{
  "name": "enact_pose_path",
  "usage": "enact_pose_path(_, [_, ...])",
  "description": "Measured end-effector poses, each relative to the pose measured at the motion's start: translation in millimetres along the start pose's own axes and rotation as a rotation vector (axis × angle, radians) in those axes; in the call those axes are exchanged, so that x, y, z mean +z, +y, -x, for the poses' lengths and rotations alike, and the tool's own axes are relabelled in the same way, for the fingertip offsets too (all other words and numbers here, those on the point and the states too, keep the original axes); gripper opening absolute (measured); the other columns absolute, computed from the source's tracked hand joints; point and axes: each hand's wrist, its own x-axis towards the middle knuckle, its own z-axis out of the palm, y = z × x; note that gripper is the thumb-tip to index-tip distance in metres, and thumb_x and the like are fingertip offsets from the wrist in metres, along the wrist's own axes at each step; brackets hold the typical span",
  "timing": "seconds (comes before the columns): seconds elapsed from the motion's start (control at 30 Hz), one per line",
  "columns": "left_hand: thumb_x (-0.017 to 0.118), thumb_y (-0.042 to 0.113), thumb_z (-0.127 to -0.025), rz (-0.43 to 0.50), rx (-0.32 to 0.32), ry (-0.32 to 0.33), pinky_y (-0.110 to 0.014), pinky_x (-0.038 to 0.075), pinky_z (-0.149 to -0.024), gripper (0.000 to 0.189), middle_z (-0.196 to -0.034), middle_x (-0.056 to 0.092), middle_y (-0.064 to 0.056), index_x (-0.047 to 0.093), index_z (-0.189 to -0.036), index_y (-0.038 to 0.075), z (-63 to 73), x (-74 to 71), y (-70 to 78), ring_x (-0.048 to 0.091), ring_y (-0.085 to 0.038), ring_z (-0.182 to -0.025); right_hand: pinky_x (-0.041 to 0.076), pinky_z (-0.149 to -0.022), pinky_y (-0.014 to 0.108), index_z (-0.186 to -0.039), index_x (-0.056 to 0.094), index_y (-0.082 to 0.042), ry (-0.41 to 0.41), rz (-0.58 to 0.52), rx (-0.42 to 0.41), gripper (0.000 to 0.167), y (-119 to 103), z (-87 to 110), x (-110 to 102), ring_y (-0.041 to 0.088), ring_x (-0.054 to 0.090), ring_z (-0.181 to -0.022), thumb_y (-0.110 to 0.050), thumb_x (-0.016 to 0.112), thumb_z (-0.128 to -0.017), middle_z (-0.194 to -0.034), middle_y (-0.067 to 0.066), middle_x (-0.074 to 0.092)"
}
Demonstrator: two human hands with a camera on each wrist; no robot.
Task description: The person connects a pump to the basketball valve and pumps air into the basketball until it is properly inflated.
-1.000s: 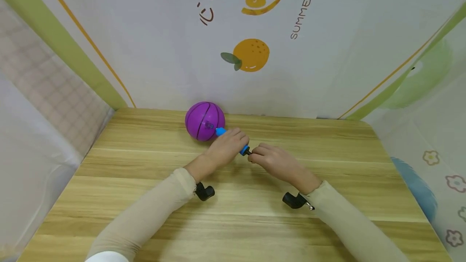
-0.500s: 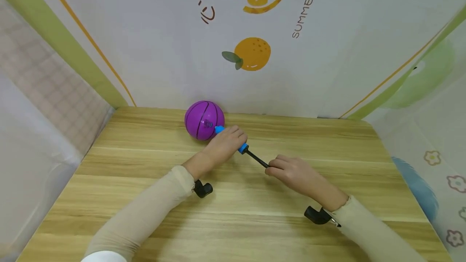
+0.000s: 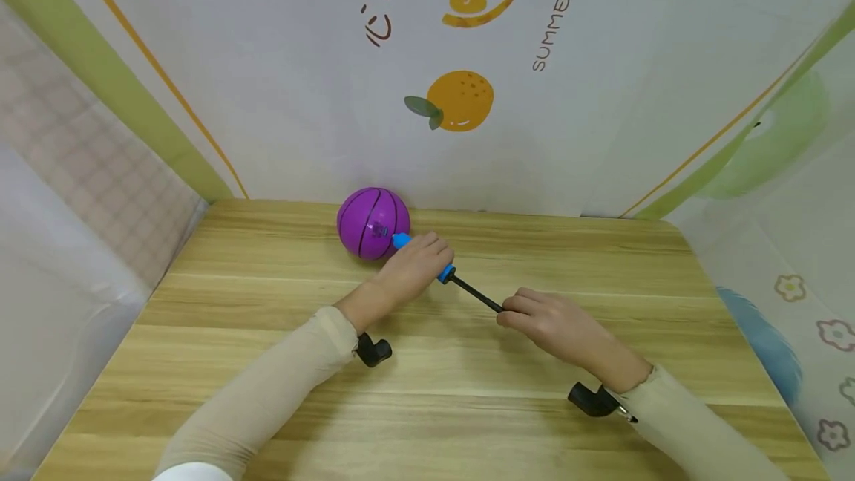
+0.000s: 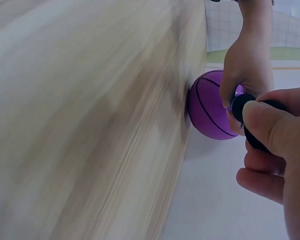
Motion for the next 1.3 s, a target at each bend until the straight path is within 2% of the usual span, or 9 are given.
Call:
enact_pose_path(0.13, [0.067, -0.006, -0.092, -0.018, -0.008, -0.014, -0.034, 0.045, -0.098, 0.019, -0.109, 0.064, -0.004, 0.061, -0.102, 0.008, -1.5, 0.0, 2.8, 0.051, -0.02, -0.099, 0.054, -0.067, 0.021, -0.099, 0.069, -0.009, -0.017, 0.01, -0.008, 0.009, 4, -8.7, 8, 0.013, 0.062, -0.084, -0.006, 0.061, -0.1, -0.096, 0.0, 0.067])
enact_pose_path(0.2, [0.068, -0.005, -0.092, -0.029, -0.008, -0.015, -0.034, 0.045, -0.1, 0.019, -0.109, 0.064, -0.004, 0.061, -0.103, 0.008, -1.8, -0.1, 4.0, 0.051, -0.02, -0.1, 0.054, -0.068, 0.021, -0.099, 0.07, -0.01, -0.025, 0.02, -0.012, 0.016, 7, -14.4, 13, 0.013, 0.062, -0.084, -0.001, 0.075, -0.087, -0.095, 0.0, 0.067])
enact_pose_path(0.27, [0.068, -0.004, -0.092, -0.04, -0.005, -0.01, -0.034, 0.045, -0.1, 0.018, -0.108, 0.064, -0.004, 0.062, -0.102, 0.008, -2.0, 0.4, 4.8, 0.052, -0.021, -0.101, 0.054, -0.067, 0.021, -0.098, 0.07, -0.01, -0.032, 0.029, -0.007, 0.023, 9, -20.5, 17, 0.013, 0.063, -0.084, 0.001, 0.08, -0.08, -0.095, 0.0, 0.068])
enact_pose_path(0.77, [0.066, -0.005, -0.093, -0.001, -0.015, -0.023, -0.033, 0.046, -0.094, 0.016, -0.105, 0.064, -0.003, 0.063, -0.101, 0.008, -1.8, 0.8, 7.1, 0.053, -0.02, -0.099, 0.053, -0.067, 0.021, -0.096, 0.07, -0.009, -0.044, 0.065, 0.011, 0.017, 16, -49.3, 36, 0.013, 0.062, -0.083, 0.002, 0.078, -0.085, -0.091, 0.001, 0.067])
enact_pose_path(0.9, [0.068, -0.001, -0.094, 0.002, -0.029, -0.047, -0.033, 0.046, -0.095, 0.015, -0.108, 0.063, -0.002, 0.062, -0.102, 0.01, 0.4, -1.4, 2.1, 0.051, -0.019, -0.099, 0.052, -0.065, 0.021, -0.097, 0.071, -0.01, -0.028, 0.067, -0.016, 0.019, 14, -43.7, 32, 0.013, 0.062, -0.08, 0.0, 0.08, -0.083, -0.091, 0.0, 0.067])
enact_pose_path(1.1, [0.068, 0.0, -0.094, -0.009, -0.034, -0.048, -0.033, 0.046, -0.097, 0.015, -0.111, 0.064, -0.003, 0.064, -0.105, 0.009, 1.8, -4.2, -3.5, 0.051, -0.019, -0.099, 0.054, -0.064, 0.021, -0.098, 0.071, -0.009, -0.014, 0.022, -0.029, 0.022, 5, -19.5, 17, 0.013, 0.062, -0.081, -0.002, 0.082, -0.08, -0.092, 0.001, 0.067])
enact_pose_path(1.17, [0.068, -0.002, -0.094, -0.001, -0.035, -0.05, -0.033, 0.046, -0.097, 0.017, -0.114, 0.065, -0.003, 0.065, -0.108, 0.008, 2.2, -4.1, -4.9, 0.051, -0.02, -0.101, 0.054, -0.066, 0.021, -0.098, 0.071, -0.008, -0.015, 0.006, -0.027, 0.017, 2, -10.6, 12, 0.013, 0.062, -0.081, -0.002, 0.079, -0.085, -0.093, 0.001, 0.067])
enact_pose_path(1.23, [0.068, -0.003, -0.093, 0.011, -0.037, -0.044, -0.033, 0.047, -0.096, 0.019, -0.115, 0.066, -0.004, 0.065, -0.108, 0.008, 2.7, -4.1, -5.9, 0.052, -0.02, -0.101, 0.054, -0.066, 0.021, -0.098, 0.071, -0.007, -0.009, -0.004, -0.027, 0.005, -1, -2.9, 7, 0.013, 0.062, -0.081, -0.007, 0.066, -0.097, -0.094, 0.001, 0.067])
enact_pose_path(1.3, [0.068, -0.005, -0.092, 0.015, -0.033, -0.04, -0.034, 0.047, -0.094, 0.02, -0.113, 0.065, -0.004, 0.065, -0.108, 0.008, 2.7, -3.4, -6.5, 0.051, -0.02, -0.099, 0.054, -0.066, 0.021, -0.097, 0.071, -0.008, 0.0, -0.005, -0.023, 0.023, -3, 2.2, 4, 0.013, 0.061, -0.081, -0.013, 0.05, -0.107, -0.093, 0.001, 0.066])
